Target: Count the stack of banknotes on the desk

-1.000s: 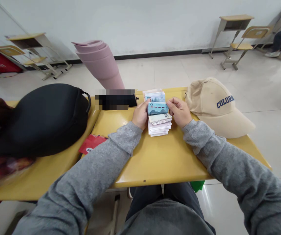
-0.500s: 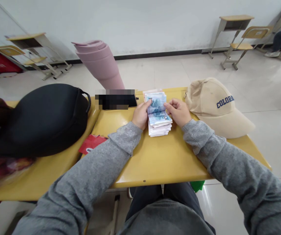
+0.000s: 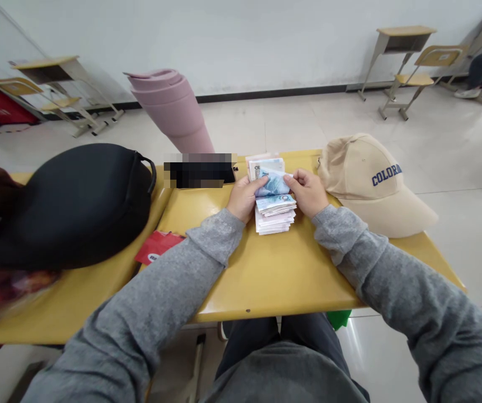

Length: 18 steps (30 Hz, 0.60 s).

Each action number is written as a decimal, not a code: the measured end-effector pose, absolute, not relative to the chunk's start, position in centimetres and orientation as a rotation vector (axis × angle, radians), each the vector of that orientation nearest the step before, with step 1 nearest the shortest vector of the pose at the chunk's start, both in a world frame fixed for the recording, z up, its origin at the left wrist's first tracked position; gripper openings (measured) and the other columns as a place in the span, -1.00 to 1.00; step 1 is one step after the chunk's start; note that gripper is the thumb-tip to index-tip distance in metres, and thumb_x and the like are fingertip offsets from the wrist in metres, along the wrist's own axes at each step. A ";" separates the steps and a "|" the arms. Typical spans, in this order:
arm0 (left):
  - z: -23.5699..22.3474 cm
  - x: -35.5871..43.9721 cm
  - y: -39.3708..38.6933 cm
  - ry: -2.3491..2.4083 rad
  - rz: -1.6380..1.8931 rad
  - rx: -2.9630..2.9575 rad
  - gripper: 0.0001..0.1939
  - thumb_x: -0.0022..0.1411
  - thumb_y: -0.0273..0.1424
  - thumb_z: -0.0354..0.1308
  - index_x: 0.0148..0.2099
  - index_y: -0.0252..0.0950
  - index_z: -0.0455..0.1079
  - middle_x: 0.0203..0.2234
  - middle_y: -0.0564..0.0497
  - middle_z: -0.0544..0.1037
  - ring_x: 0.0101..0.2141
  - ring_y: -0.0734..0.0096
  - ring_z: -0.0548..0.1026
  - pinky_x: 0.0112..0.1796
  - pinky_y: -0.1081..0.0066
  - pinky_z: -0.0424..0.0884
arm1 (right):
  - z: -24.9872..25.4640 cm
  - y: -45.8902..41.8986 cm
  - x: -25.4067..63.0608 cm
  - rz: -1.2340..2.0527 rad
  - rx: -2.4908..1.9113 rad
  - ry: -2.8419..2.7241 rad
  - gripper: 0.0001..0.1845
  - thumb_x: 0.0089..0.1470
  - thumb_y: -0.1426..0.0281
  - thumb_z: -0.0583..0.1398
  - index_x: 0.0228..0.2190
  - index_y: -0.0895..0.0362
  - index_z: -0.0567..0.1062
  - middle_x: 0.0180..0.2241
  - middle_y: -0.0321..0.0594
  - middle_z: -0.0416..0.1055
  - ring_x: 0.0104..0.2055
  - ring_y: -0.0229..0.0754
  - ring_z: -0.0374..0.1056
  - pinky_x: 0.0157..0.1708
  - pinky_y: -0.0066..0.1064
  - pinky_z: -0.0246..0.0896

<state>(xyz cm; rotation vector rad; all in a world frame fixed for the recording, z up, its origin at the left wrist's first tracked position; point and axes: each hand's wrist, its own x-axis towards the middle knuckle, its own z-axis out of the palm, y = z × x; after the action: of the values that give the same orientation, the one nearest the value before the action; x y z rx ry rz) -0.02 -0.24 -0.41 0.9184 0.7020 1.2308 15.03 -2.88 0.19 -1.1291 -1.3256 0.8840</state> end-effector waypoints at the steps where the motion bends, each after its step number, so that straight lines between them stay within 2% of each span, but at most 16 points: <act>1: -0.4 0.0 -0.2 0.704 1.239 0.913 -0.71 -0.13 -0.30 0.32 -0.34 -0.34 0.43 -0.45 0.01 0.55 -0.40 0.38 0.51 -0.23 0.34 0.37 | 0.2 -2.9 15.0 0.877 -1.127 -1.329 -0.62 -0.07 0.12 0.24 -0.60 0.12 0.26 -0.70 -0.41 0.21 -0.66 -0.38 0.07 -0.65 -0.48 -0.08; 7: -0.4 -0.1 0.0 0.715 1.315 0.910 -0.71 -0.02 -0.18 0.24 -0.41 -0.33 0.43 -0.51 0.02 0.55 -0.38 0.37 0.51 -0.23 0.36 0.37 | 0.6 -3.0 15.1 0.817 -1.081 -1.346 -0.65 -0.02 0.16 0.21 -0.61 0.13 0.30 -0.70 -0.40 0.19 -0.65 -0.39 0.05 -0.64 -0.47 -0.08; 18: -1.1 -0.2 0.7 0.749 1.337 0.910 -0.71 -0.01 -0.17 0.22 -0.42 -0.33 0.44 -0.50 0.03 0.54 -0.35 0.38 0.50 -0.22 0.37 0.35 | 0.7 -3.1 15.1 0.780 -1.023 -1.384 -0.64 -0.02 0.14 0.20 -0.62 0.13 0.31 -0.71 -0.40 0.15 -0.63 -0.37 0.04 -0.62 -0.47 -0.06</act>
<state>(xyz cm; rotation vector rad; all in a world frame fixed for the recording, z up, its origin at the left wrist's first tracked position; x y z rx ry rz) -0.23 0.69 -1.13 0.9098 0.7489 1.3365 15.08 -3.14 0.73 -1.0227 -1.3840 0.7805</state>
